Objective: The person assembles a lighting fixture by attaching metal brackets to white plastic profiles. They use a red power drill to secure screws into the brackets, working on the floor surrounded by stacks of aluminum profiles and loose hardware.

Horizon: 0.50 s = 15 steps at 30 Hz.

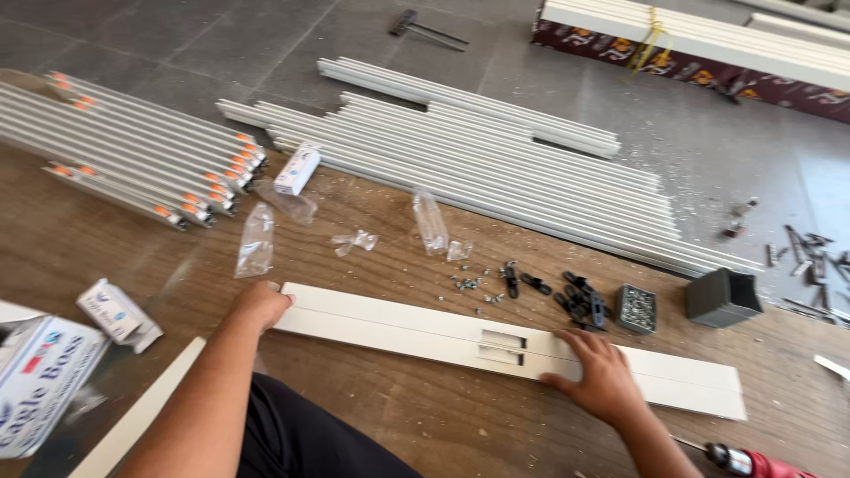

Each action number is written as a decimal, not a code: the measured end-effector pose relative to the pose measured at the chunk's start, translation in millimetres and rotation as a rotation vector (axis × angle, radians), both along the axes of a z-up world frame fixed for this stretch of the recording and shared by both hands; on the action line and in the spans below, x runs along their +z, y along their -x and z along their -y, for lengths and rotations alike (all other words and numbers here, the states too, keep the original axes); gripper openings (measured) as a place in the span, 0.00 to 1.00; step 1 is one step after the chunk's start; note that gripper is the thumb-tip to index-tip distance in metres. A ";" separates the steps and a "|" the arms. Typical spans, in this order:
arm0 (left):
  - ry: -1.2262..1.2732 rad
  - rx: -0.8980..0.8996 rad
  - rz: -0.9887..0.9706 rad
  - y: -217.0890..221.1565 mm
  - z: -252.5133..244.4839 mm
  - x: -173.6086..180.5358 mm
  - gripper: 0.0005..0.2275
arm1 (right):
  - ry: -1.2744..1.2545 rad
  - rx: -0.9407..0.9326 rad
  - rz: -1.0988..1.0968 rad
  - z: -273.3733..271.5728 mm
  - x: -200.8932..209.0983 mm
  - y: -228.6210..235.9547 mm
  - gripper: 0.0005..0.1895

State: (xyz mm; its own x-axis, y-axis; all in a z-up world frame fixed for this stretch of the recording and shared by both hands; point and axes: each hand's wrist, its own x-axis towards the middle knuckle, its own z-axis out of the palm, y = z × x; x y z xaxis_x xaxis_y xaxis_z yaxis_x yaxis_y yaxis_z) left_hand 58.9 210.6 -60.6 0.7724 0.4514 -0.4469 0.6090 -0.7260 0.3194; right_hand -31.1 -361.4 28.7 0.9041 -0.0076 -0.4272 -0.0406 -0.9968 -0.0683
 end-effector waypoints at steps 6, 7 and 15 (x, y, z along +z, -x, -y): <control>0.015 0.080 -0.021 -14.5 4.9 -8.3 0.16 | 0.021 0.137 0.071 -8.6 7.4 7.6 0.52; 0.097 0.177 -0.047 -11.3 2.1 -6.4 0.15 | 0.026 0.132 0.087 -9.1 7.1 8.4 0.51; 0.204 0.242 -0.009 4.0 1.2 17.5 0.18 | 0.117 0.127 0.026 -9.5 1.7 4.5 0.54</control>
